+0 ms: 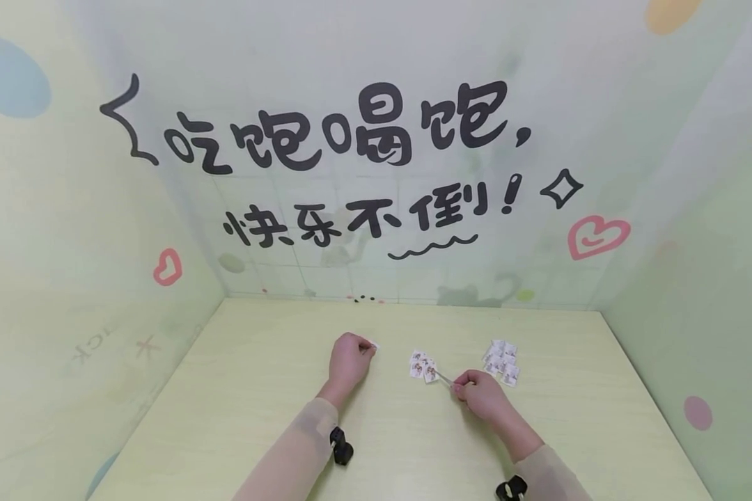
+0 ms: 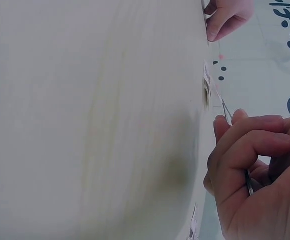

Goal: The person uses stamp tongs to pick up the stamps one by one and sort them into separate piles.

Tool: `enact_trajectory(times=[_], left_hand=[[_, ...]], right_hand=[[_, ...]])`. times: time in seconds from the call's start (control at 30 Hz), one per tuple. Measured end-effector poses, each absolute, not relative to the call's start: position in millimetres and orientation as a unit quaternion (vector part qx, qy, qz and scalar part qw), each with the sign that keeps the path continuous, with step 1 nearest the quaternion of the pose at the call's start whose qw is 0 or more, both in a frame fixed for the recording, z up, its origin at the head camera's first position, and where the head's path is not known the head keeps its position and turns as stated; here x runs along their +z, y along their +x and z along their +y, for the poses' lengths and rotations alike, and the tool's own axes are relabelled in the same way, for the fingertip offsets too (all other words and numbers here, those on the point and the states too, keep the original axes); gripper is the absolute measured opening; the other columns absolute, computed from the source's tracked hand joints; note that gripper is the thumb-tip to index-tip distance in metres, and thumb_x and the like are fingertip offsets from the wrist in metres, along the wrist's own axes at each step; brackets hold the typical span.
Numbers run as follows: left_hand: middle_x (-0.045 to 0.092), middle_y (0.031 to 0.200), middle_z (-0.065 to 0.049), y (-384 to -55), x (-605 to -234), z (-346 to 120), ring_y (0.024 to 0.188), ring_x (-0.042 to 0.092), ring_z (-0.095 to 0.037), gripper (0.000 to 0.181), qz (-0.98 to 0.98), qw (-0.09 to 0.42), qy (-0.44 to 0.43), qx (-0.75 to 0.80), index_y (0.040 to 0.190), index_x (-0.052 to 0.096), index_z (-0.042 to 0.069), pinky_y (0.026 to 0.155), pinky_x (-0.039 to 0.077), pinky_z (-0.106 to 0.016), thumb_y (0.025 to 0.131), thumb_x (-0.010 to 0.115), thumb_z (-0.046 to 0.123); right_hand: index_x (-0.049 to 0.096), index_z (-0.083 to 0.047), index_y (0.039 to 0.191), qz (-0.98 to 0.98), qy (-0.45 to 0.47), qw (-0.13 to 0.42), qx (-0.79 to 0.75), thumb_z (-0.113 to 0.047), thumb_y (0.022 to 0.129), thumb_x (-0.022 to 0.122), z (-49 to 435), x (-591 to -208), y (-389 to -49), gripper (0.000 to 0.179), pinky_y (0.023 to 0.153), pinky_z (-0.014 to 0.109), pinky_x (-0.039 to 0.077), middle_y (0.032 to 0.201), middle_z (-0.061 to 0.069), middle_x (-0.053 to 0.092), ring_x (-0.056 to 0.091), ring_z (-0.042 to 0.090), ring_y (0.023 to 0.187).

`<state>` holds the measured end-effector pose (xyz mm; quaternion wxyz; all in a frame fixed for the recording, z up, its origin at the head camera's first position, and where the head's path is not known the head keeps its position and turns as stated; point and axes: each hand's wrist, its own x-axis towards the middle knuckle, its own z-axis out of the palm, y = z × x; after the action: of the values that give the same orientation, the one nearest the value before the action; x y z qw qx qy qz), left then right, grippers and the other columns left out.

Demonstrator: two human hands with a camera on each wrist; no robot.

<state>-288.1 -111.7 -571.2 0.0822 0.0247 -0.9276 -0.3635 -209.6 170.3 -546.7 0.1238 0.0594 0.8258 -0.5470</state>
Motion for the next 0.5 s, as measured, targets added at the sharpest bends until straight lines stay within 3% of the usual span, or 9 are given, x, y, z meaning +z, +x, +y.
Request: enact_trajectory(times=[0.5], left_hand=[[0.066,0.089,-0.003,-291.3,-573.9,-112.9,0.086,0.064,-0.022,0.007,-0.930,0.085,0.023,-0.357,0.090,0.080,0.008,0.079,0.057,-0.040,0.096,0.082,0.012]], right_hand=[[0.068,0.001,0.101,0.842,0.055,0.126,-0.521,-0.007,0.101,0.068,173.7,-544.6,-206.5,0.008,0.056,0.025,0.040,0.073,0.002,0.053,0.045,0.013,0.060]])
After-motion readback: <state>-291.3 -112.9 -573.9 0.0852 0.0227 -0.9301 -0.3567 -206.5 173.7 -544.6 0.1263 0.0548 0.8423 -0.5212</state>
